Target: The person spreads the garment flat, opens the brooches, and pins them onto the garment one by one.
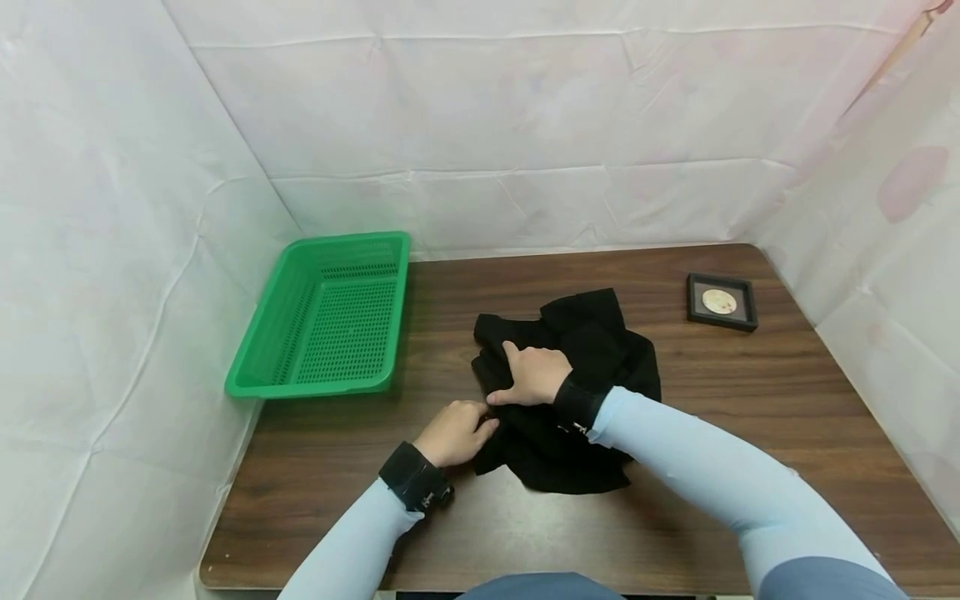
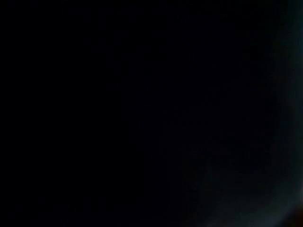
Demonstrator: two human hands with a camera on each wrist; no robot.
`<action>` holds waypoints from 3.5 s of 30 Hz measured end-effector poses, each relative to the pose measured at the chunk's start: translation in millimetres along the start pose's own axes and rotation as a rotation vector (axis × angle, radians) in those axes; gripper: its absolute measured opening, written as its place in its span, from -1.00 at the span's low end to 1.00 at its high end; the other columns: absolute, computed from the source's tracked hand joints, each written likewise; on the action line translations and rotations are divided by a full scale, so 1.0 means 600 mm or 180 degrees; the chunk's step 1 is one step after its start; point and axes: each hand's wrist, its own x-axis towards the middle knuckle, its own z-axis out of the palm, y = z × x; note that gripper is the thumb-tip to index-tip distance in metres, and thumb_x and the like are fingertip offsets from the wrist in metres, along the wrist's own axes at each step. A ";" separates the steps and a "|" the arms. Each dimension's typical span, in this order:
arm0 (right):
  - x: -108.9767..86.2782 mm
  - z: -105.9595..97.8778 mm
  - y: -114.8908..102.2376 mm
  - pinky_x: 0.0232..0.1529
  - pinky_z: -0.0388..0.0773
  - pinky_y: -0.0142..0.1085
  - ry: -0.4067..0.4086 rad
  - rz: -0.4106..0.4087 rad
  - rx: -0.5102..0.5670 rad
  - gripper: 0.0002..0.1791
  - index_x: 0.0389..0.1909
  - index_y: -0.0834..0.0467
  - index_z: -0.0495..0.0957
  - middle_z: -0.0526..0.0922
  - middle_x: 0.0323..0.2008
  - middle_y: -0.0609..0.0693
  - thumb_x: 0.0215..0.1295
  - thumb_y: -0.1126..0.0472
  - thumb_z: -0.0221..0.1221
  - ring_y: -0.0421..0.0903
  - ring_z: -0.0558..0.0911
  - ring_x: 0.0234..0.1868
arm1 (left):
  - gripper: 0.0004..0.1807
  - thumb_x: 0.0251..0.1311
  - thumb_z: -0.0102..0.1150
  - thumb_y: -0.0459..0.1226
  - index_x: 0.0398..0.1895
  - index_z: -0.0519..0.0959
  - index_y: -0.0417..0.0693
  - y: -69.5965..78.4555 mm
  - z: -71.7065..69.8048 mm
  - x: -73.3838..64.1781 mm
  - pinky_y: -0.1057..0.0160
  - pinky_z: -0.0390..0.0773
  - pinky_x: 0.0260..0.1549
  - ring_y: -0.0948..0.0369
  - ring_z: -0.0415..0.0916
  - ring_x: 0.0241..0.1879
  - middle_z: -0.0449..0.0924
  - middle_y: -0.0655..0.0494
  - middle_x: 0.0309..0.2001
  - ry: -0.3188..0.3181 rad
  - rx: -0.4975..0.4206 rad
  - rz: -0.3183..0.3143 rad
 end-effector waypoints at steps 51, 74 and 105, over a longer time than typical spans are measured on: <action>-0.099 -0.060 0.195 0.19 0.36 -0.24 0.0179 -0.0706 0.4094 -0.24 0.50 0.02 -0.10 0.00 0.45 0.09 0.41 0.32 0.06 0.08 0.24 0.36 | -0.87 0.45 -0.06 -0.26 -0.14 0.49 -0.08 0.044 -0.064 0.039 0.36 0.40 -0.55 0.34 0.28 -0.62 0.35 0.21 -0.56 0.1450 -0.1194 0.0911; -0.130 -0.040 0.248 -0.14 0.44 -0.06 0.1483 0.0090 0.1678 -0.58 0.10 0.22 0.43 0.51 -0.06 0.20 0.45 -0.01 0.04 0.11 0.52 -0.17 | -0.35 0.52 -0.51 -0.02 0.49 -0.02 -0.26 0.112 -0.070 0.087 0.07 0.57 -0.06 -0.11 0.51 0.00 0.28 -0.41 0.27 -0.0488 -0.3447 0.0672; -0.186 -0.010 0.182 -0.69 0.20 -0.37 0.0248 -0.0205 0.1273 -0.50 -0.61 0.09 0.39 0.24 -0.75 -0.16 0.29 -0.23 0.13 -0.23 0.27 -0.76 | -0.49 0.40 0.02 -0.28 0.37 0.27 -0.18 0.074 -0.059 0.236 0.27 0.47 -0.02 0.13 0.49 0.04 0.47 -0.06 0.15 -0.0029 -0.0562 0.0126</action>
